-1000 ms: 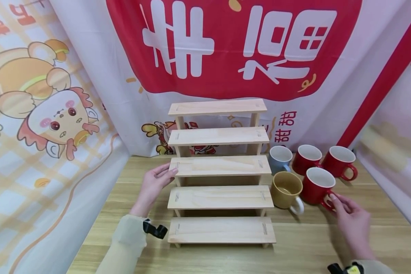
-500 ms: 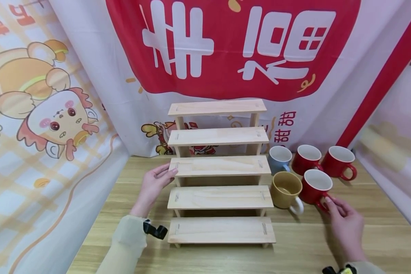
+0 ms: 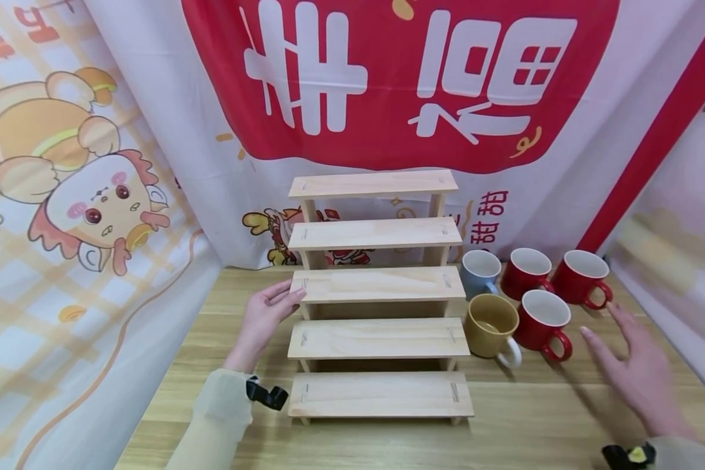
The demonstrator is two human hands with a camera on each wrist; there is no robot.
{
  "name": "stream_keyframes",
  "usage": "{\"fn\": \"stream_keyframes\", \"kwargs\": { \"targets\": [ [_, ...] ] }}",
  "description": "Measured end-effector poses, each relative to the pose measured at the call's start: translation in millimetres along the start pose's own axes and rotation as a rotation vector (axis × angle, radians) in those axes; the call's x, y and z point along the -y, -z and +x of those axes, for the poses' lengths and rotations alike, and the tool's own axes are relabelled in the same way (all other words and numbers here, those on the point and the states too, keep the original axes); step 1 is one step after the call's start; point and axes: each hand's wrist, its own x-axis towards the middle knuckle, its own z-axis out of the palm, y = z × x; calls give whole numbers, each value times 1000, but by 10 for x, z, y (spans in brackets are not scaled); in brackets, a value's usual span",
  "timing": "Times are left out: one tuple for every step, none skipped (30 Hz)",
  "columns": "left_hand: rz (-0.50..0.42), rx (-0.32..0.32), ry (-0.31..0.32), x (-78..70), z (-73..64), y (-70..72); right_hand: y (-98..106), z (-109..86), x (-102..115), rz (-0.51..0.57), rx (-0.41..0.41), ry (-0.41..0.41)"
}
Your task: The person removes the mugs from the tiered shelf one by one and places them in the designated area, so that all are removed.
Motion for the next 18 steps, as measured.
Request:
{"fn": "stream_keyframes", "kwargs": {
  "targets": [
    [0, -2, 0, -2, -1, -5, 49, 48, -57, -67, 18, 72],
    [0, -1, 0, -4, -3, -8, 90, 90, -114, -130, 32, 136],
    [0, -2, 0, -4, -2, -10, 121, 122, -168, -194, 47, 191],
    [0, -3, 1, -5, -2, -11, 141, 147, -221, -249, 62, 237],
    [-1, -5, 2, -5, -1, -9, 156, 161, -272, -299, 80, 271],
    [0, -5, 3, -7, -2, -9, 164, 168, -319, -343, 96, 300],
    [3, -5, 4, -11, -3, -9, 168, 168, -362, -368, 110, 320],
    [3, -4, 5, -10, 0, -6, 164, 166, -399, -386, 118, 336],
    [3, -5, 7, -11, 1, -5, 157, 162, -433, -401, 125, 350],
    [5, -4, 7, -15, 2, -3, 149, 158, -462, -411, 129, 359],
    [7, -3, 8, -18, 3, -2, 142, 154, -484, -419, 132, 366],
    [5, -3, 10, -22, 5, 0, 133, 151, -498, -425, 133, 372],
    [6, -3, 10, -25, 7, 3, 124, 151, -507, -430, 134, 377],
    [6, -4, 11, -24, 7, 6, 116, 155, -513, -438, 137, 380],
    [4, -4, 11, -23, 5, 11, 111, 160, -513, -443, 140, 382],
    [8, -3, 7, -19, 6, 19, 106, 167, -509, -446, 141, 382],
    [24, 0, 3, -12, 8, 33, 102, 174, -500, -447, 144, 380],
    [61, 0, -6, -7, 6, 53, 99, 180, -491, -445, 145, 377]
  ]
}}
